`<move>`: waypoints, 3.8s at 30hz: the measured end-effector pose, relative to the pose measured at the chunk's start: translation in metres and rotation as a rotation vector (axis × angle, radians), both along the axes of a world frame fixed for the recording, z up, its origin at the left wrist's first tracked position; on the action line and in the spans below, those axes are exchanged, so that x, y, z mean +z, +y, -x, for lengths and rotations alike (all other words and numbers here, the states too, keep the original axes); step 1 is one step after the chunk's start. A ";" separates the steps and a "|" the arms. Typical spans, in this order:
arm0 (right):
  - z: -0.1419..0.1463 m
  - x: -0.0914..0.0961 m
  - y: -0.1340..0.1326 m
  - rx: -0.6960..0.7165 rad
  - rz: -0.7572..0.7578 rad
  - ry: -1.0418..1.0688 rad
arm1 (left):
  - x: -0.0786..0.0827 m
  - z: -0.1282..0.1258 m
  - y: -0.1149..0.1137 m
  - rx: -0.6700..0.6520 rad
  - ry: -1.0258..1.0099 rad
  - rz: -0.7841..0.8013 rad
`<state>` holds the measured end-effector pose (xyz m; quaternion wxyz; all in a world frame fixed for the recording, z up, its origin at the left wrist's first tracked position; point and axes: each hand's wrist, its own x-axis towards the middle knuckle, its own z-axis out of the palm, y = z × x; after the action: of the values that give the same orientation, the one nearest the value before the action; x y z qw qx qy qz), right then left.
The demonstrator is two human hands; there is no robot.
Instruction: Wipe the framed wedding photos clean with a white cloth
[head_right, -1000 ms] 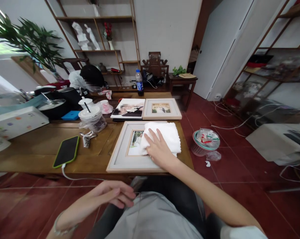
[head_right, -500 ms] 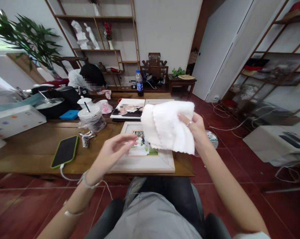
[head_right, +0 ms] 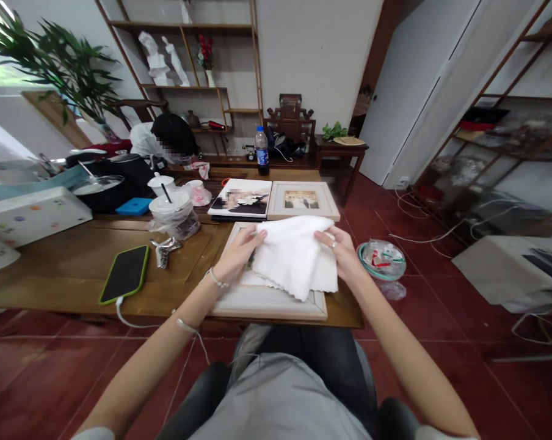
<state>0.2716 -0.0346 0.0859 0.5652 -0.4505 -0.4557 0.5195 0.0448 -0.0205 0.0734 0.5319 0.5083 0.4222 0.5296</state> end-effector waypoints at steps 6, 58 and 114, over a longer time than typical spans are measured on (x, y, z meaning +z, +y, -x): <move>0.004 0.000 -0.005 0.020 -0.110 -0.101 | -0.002 0.000 -0.007 -0.031 0.117 -0.144; -0.060 0.017 -0.024 -0.597 -0.518 -1.008 | -0.010 0.073 -0.010 0.016 0.855 -0.400; -0.019 -0.053 -0.009 0.003 -0.660 -1.271 | -0.068 0.069 -0.008 0.086 0.867 -0.472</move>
<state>0.2906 -0.0440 0.0330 0.2965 -0.4709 -0.8308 -0.0079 -0.0237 -0.0282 0.0056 0.1555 0.7706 0.4937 0.3718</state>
